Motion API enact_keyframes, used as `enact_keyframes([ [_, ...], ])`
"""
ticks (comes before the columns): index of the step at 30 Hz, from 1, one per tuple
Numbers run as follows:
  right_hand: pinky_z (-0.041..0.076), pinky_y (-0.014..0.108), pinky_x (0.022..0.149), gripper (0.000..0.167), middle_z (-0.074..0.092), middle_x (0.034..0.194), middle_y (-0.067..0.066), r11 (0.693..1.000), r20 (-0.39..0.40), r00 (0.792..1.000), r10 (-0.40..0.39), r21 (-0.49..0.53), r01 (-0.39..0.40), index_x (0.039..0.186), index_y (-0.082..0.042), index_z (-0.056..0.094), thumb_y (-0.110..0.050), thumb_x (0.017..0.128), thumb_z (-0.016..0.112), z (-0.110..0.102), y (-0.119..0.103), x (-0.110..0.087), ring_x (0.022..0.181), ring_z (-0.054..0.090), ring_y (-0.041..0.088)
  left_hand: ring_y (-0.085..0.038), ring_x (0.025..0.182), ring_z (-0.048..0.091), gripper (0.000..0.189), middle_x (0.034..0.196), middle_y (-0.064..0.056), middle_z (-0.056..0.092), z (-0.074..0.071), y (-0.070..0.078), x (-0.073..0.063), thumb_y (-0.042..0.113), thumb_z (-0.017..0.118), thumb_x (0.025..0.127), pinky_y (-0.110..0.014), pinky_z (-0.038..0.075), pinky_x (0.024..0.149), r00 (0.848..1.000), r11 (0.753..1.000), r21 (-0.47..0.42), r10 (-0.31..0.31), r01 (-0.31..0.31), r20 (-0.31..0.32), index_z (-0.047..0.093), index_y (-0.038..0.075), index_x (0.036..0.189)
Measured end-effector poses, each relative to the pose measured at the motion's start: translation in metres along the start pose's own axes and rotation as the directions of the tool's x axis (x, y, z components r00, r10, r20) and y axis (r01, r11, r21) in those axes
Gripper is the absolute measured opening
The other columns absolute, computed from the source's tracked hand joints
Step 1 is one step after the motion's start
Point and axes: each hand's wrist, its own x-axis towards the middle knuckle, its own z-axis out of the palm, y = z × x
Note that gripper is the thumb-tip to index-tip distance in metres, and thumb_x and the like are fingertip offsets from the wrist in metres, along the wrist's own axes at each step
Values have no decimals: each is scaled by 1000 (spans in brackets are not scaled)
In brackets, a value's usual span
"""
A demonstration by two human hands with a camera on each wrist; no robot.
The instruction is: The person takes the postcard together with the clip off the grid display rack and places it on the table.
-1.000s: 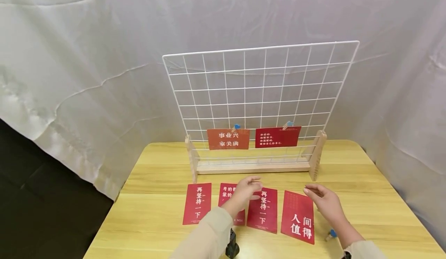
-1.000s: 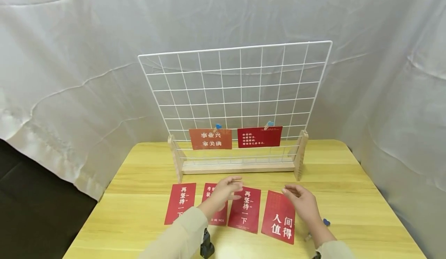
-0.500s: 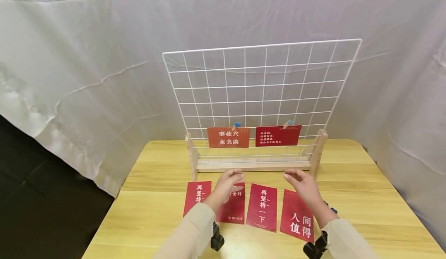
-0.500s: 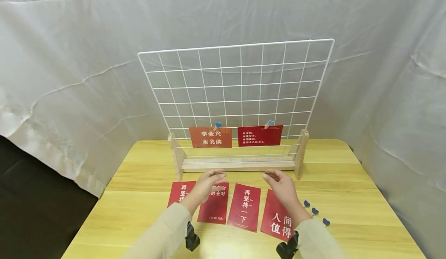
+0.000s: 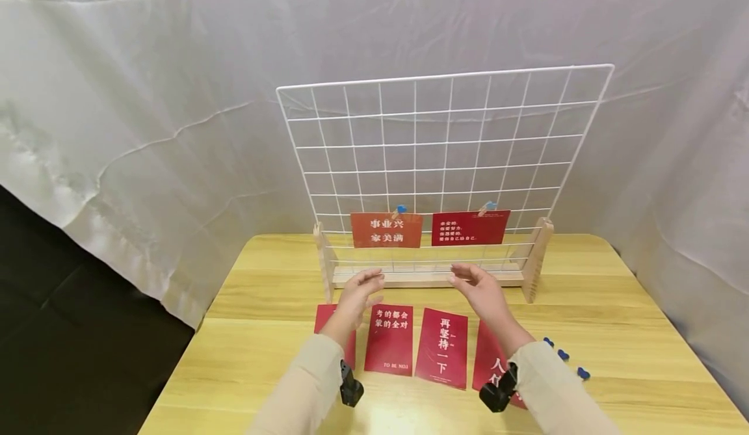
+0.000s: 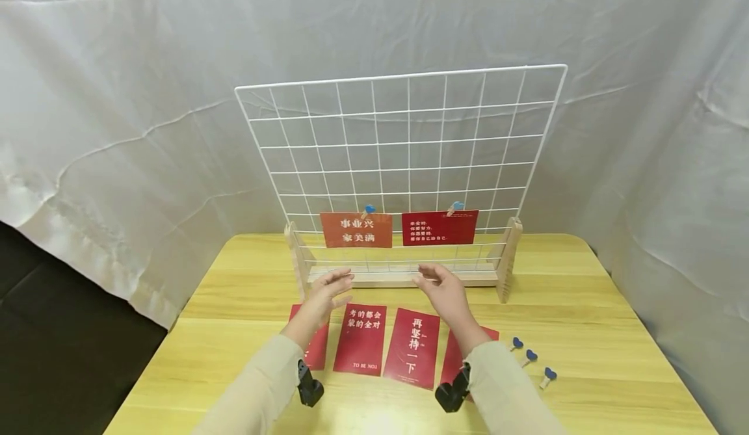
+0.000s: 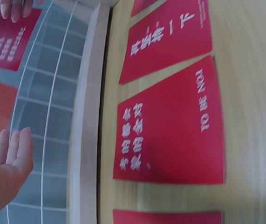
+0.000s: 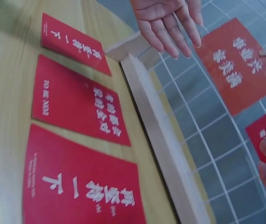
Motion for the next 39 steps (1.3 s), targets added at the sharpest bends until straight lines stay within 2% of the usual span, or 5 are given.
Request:
enact_keyframes([
  [3,45,37,77,43,53,112,13,999,37,999,40,6,-40,116,-4,51,-29,82,58,-2,-67,-7,98,50,27,-32,109,42,41,119,-19,46,-5,6,4,7,53,83,-44,38,88,999,1000,11,9,-8,-45,43,-5,120],
  [7,43,39,80,45,51,115,14,996,60,994,87,-33,-85,118,-3,49,-28,82,58,-1,-102,3,101,47,27,-31,108,44,41,120,-21,44,-11,13,10,5,53,83,-46,37,88,995,1000,9,19,-18,-99,42,-5,121],
  [21,45,39,78,44,51,114,11,995,91,996,25,-96,-17,120,-9,49,-23,81,61,12,-136,48,102,46,26,-33,107,43,44,124,-22,39,-27,32,31,1,54,80,-47,36,89,972,997,-21,65,-72,-224,41,-2,122],
  [34,45,36,79,48,46,123,6,987,200,979,36,-161,-3,127,-17,43,-23,82,59,20,-158,72,104,48,23,-31,112,39,53,124,-17,41,-32,43,47,0,59,76,-50,29,93,977,997,12,72,-71,-202,41,7,126],
  [39,47,29,60,52,51,116,9,983,232,971,61,-185,-17,130,-18,39,-21,82,59,28,-166,79,95,52,22,-29,112,39,54,123,-17,42,-33,43,55,0,60,75,-50,29,93,975,998,25,65,-61,-214,43,9,125],
])
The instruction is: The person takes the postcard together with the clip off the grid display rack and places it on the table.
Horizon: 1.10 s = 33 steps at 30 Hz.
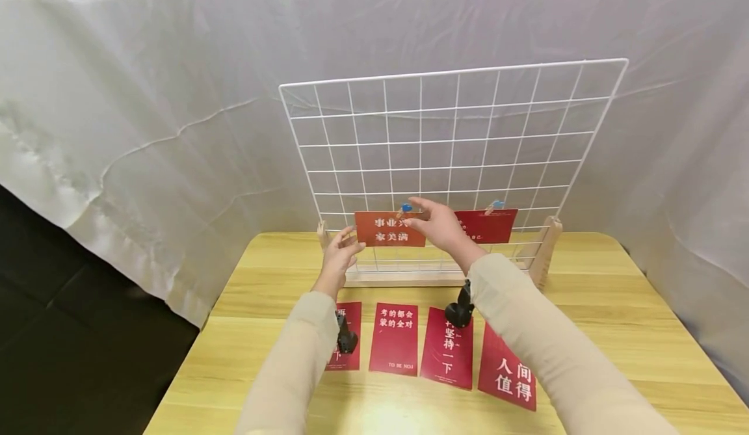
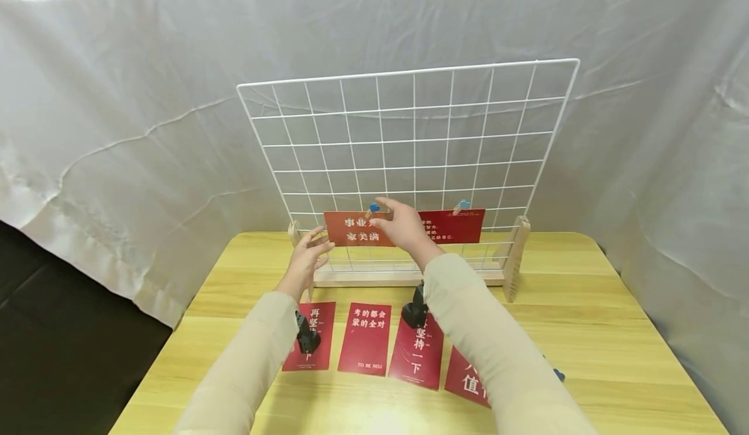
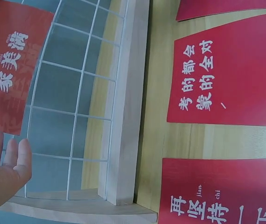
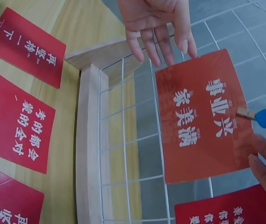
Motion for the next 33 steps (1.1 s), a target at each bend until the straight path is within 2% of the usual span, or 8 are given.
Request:
enact_keyframes([
  [2,44,27,55,53,53,113,9,1000,9,1000,2,-6,-2,131,-18,38,-19,82,59,2,-3,3,92,53,21,-29,111,40,53,122,-17,43,0,0,2,0,60,75,-50,29,93,1000,1000,9,0,0,-2,44,10,124],
  [8,46,26,61,52,54,110,7,1000,32,999,14,-7,-14,132,-15,35,-16,84,56,5,-7,7,93,52,19,-29,109,42,52,118,-18,45,3,2,6,1,61,76,-50,30,92,1000,1000,27,4,-3,-10,44,10,124],
  [13,47,26,62,48,54,109,9,999,20,1000,3,-41,-2,130,-10,38,-14,85,54,6,-8,10,92,53,20,-29,106,45,50,115,-18,48,7,3,8,1,60,76,-49,31,92,1000,1000,24,7,-6,-22,45,8,123],
  [20,41,22,48,38,56,109,11,994,-40,999,-6,-107,2,124,-6,46,-12,86,52,9,-8,18,82,56,21,-26,98,50,39,107,-17,52,9,-5,13,2,58,79,-42,39,86,996,996,80,53,-47,-76,51,2,118],
  [24,42,22,49,33,57,108,11,990,-87,996,-12,-140,0,118,-5,51,-12,86,52,12,-8,20,81,56,20,-24,96,51,35,106,-16,53,8,-9,13,4,58,81,-38,42,82,992,993,96,72,-63,-103,53,1,115],
  [27,41,22,48,27,59,102,9,991,-117,993,-13,-135,-3,112,-5,56,-11,86,53,13,-8,21,77,57,20,-21,92,52,33,106,-16,54,7,-11,14,5,58,81,-37,43,81,990,994,85,80,-70,-115,54,-1,113],
  [33,35,22,42,19,63,92,6,990,-162,987,-10,-137,-12,102,-7,61,-11,86,51,16,-8,22,57,49,17,-13,77,55,30,93,-13,57,7,-14,13,0,56,81,-34,47,77,986,994,28,106,-103,-127,55,-5,110],
])
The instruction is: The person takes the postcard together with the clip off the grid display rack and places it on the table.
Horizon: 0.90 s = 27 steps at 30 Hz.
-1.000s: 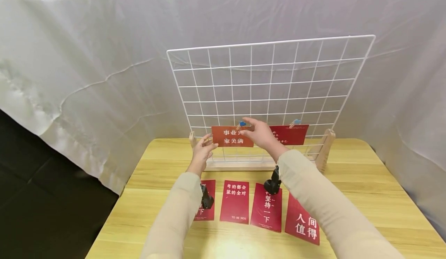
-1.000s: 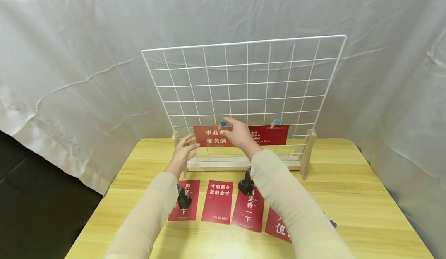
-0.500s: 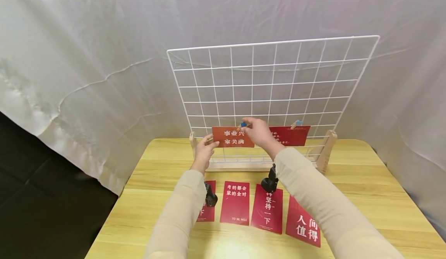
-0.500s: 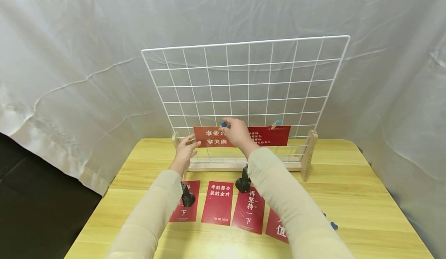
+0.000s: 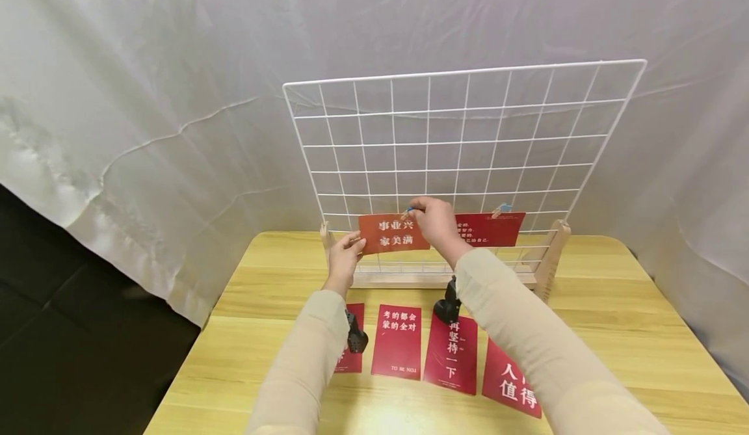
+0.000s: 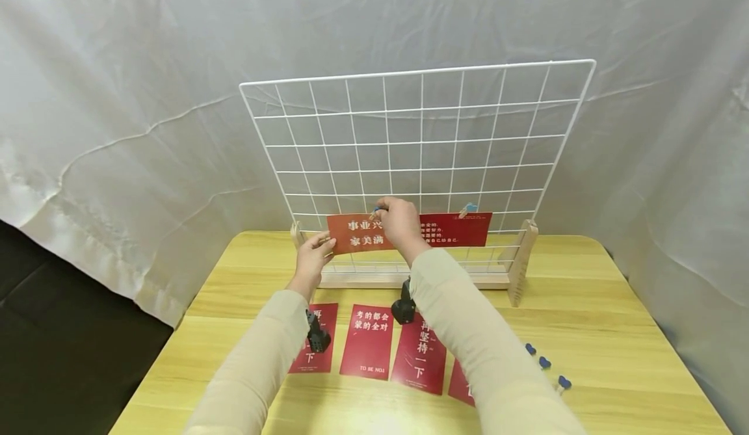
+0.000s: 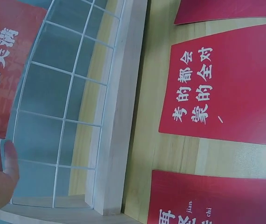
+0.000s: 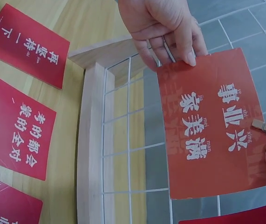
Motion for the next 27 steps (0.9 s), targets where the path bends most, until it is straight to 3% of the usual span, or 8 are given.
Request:
enact_keyframes([
  [7,36,23,42,16,64,87,6,999,-51,998,-41,-36,39,95,-7,64,-12,86,51,2,2,-1,56,49,15,-11,70,55,29,81,-6,55,-2,-1,-3,-2,54,81,-31,49,73,999,999,-27,22,-22,23,54,-6,111],
  [20,46,27,56,12,65,83,8,984,-152,973,-171,-76,161,84,-5,67,-6,83,55,6,7,-2,69,58,17,-10,67,54,31,79,-4,53,-6,-2,-6,-2,53,82,-25,49,65,998,998,-52,-32,35,48,53,-3,113],
  [27,49,26,57,11,65,85,8,988,-180,971,-154,-33,151,87,-3,66,-4,81,57,9,9,-5,74,59,19,-10,67,53,32,78,-3,52,-7,-2,-7,-1,53,82,-24,49,63,998,998,-55,-22,26,63,52,-3,114],
])
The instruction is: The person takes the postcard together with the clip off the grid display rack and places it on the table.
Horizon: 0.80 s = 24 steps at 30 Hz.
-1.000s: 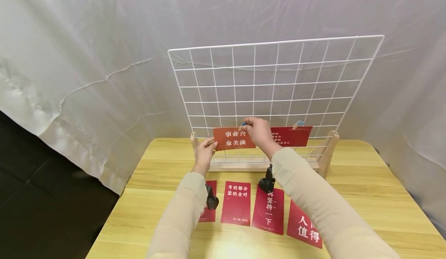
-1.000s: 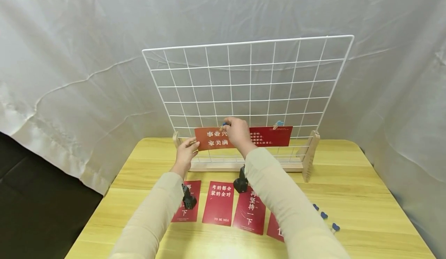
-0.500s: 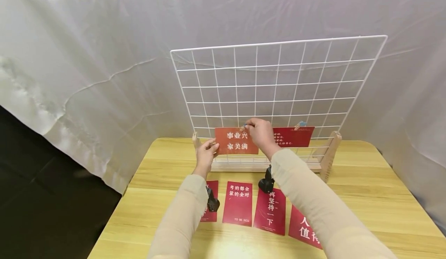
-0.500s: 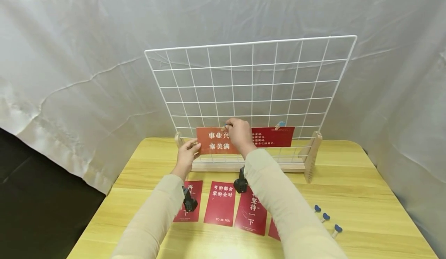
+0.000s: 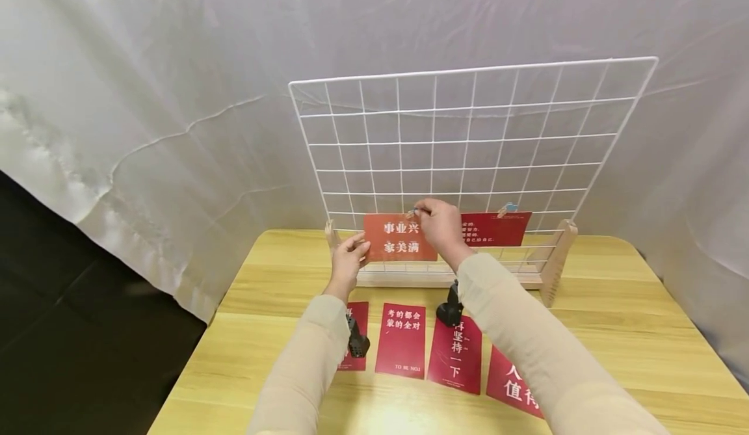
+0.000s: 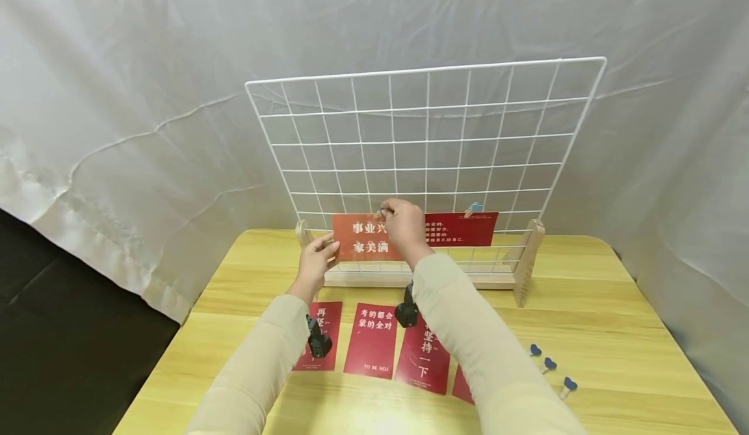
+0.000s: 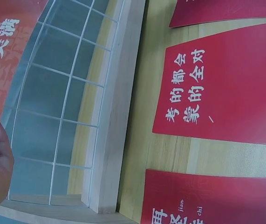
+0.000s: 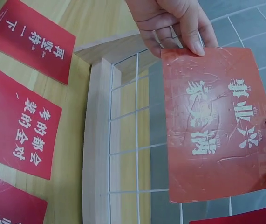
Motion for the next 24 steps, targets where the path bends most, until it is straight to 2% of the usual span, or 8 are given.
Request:
enact_keyframes([
  [11,48,33,67,13,65,80,7,987,-45,992,-121,-112,115,77,-5,66,3,76,56,-3,1,0,77,60,22,-11,65,53,31,78,-5,52,2,-4,2,-2,54,82,-23,49,61,1000,1000,-24,5,-5,15,53,-4,113],
  [24,47,34,68,17,64,80,9,974,1,989,-150,-170,148,77,-3,64,7,74,51,-12,1,6,76,59,23,-10,64,52,30,73,-2,51,-4,-6,-2,-4,54,81,-21,48,58,1000,1000,-26,12,-12,25,53,-6,111],
])
